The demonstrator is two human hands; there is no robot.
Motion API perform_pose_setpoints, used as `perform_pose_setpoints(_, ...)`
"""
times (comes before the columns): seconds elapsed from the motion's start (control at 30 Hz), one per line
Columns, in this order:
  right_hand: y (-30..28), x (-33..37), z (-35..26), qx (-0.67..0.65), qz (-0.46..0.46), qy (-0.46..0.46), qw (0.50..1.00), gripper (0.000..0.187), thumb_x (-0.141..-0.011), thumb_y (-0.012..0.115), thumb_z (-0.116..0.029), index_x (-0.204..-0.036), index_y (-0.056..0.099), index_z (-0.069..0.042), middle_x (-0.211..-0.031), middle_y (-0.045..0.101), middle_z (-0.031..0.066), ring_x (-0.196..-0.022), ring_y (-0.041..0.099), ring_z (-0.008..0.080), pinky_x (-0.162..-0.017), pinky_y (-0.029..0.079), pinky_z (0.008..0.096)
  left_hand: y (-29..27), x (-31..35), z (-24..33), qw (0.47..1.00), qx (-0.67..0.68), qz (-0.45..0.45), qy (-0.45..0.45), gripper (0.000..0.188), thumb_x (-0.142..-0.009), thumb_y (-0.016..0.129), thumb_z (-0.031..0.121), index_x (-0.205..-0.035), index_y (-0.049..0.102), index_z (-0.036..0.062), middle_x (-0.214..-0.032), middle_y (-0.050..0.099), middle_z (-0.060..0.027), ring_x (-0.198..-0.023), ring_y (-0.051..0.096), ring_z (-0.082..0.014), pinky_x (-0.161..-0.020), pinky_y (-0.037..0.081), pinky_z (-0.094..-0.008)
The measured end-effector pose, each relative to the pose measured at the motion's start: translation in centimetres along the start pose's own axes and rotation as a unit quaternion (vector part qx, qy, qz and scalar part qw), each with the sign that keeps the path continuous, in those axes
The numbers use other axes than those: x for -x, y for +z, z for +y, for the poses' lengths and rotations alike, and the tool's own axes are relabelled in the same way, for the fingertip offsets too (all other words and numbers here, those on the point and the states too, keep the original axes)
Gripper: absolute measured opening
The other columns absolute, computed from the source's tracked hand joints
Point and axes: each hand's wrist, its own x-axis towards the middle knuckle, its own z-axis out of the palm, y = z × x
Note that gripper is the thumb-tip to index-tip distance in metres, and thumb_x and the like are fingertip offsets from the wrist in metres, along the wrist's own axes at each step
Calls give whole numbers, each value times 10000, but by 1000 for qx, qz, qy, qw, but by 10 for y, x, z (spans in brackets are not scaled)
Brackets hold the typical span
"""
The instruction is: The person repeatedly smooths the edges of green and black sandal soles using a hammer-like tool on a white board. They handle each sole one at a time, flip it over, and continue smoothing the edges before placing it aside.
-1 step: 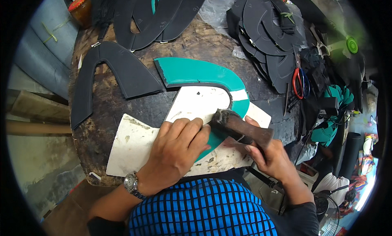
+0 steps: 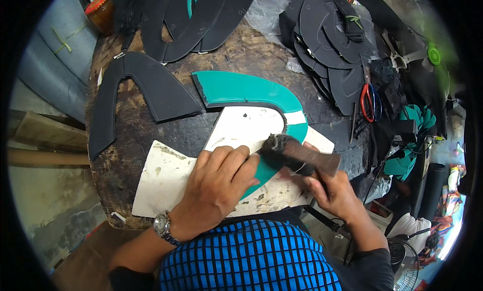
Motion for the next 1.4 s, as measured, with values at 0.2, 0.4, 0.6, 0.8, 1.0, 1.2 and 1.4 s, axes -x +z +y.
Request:
perform_pose_setpoints(0.2, -6, 3, 1, -9, 33, 77, 996, 422, -919, 645, -65, -1329, 563, -8, -1441, 538, 208, -1007, 691, 401, -832, 575, 380, -11, 12, -4, 998, 50, -17, -31, 477, -850, 739, 173, -1267, 586, -1, -1209, 587, -124, -1115, 562, -260, -863, 451, -385)
perform_pose_setpoints(0.4, 0, -2, -3, 10, -15, -13, 1000, 513, -839, 645, 10, -1345, 556, 11, -1408, 564, 224, -994, 714, 372, -820, 589, 364, -8, 18, -6, 999, 38, -2, -17, 461, -866, 727, 172, -1263, 582, -13, -1212, 587, -133, -1127, 568, -275, -893, 463, -397)
perform_pose_setpoints(0.6, 0, -6, -3, 37, 81, -87, 992, 658, -812, 680, 4, -1438, 480, -27, -1279, 645, 208, -908, 718, 363, -767, 596, 382, -4, 20, -6, 999, 39, 19, -11, 503, -811, 777, 177, -1237, 585, -10, -1182, 575, -135, -1064, 567, -309, -905, 449, -432)
perform_pose_setpoints(0.8, 6, -5, -4, 32, 102, -54, 993, 663, -824, 678, 0, -1452, 475, -54, -1245, 659, 207, -875, 714, 365, -723, 593, 389, -4, 22, -5, 999, 33, 37, -16, 509, -790, 796, 186, -1213, 590, -9, -1158, 584, -139, -1038, 573, -307, -882, 449, -425)
perform_pose_setpoints(1.0, 9, -10, -10, -1, -8, -32, 999, 690, -859, 655, -12, -1508, 434, -96, -1179, 689, 205, -808, 713, 377, -730, 590, 436, -8, 24, -5, 998, 43, 35, -35, 471, -802, 784, 173, -1195, 596, -4, -1149, 585, -141, -1044, 576, -300, -883, 463, -415)
perform_pose_setpoints(1.2, -3, -12, -10, 59, 104, -55, 991, 578, -881, 645, -25, -1433, 477, -2, -1293, 622, 260, -912, 722, 377, -752, 591, 386, -10, 29, -7, 997, 53, 30, -50, 399, -853, 738, 169, -1181, 588, -3, -1166, 579, -153, -1069, 576, -297, -886, 478, -415)
perform_pose_setpoints(1.4, 7, -16, -16, 40, -33, -72, 996, 689, -862, 666, -34, -1496, 399, -5, -1171, 664, 200, -731, 694, 343, -682, 579, 426, -8, 32, -7, 997, 45, 38, -42, 389, -859, 736, 170, -1168, 584, -11, -1156, 575, -178, -1066, 577, -318, -890, 492, -429)
